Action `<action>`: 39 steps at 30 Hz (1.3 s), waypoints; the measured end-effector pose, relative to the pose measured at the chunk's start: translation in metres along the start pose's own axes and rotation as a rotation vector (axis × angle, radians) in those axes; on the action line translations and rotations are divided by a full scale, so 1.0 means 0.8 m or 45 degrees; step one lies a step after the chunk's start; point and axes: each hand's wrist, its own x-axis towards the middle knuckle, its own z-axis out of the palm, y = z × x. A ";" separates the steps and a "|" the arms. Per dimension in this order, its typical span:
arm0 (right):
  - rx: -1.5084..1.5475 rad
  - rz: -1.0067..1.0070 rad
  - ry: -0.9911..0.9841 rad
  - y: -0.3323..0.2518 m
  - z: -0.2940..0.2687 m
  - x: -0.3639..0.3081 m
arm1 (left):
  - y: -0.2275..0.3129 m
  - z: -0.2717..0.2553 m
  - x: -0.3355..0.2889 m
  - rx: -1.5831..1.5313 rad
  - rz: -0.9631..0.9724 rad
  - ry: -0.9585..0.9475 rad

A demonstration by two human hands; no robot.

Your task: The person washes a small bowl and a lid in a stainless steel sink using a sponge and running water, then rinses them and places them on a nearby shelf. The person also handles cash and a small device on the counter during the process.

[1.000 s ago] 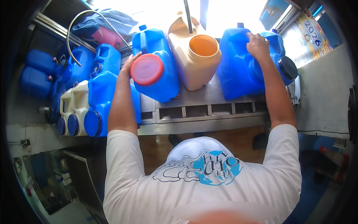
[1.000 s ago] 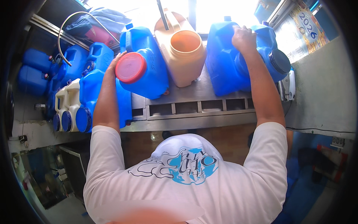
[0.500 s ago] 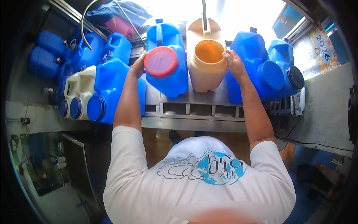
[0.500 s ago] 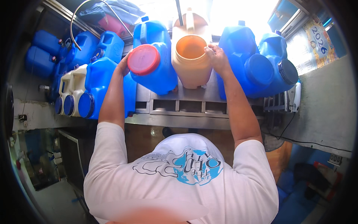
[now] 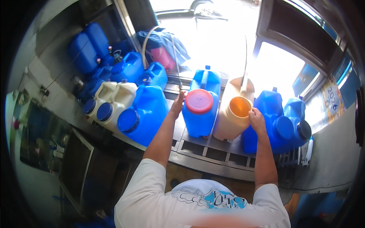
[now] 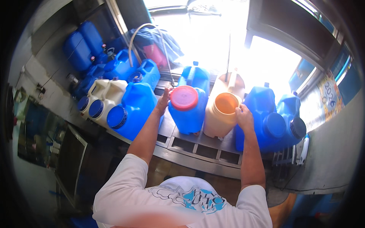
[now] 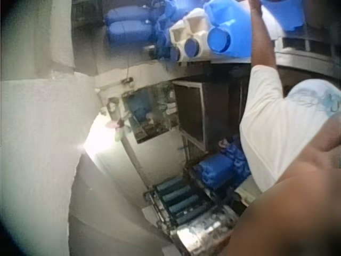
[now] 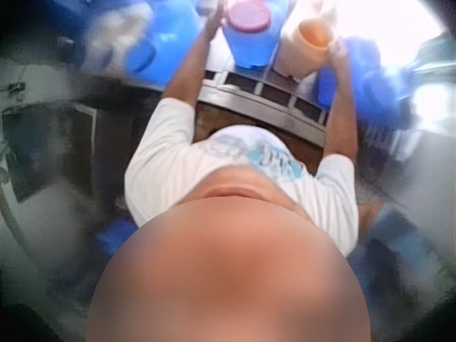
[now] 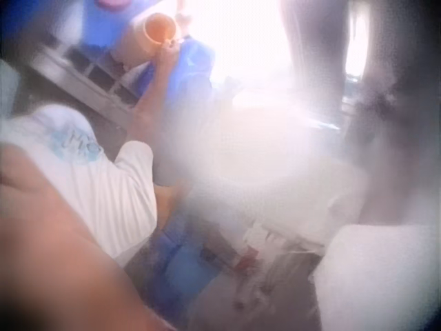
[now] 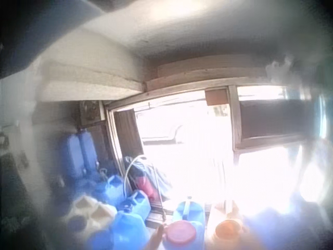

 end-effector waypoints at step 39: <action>0.145 -1.700 -0.890 -0.682 0.851 -0.541 | -0.206 -0.487 -1.079 0.403 -0.656 1.924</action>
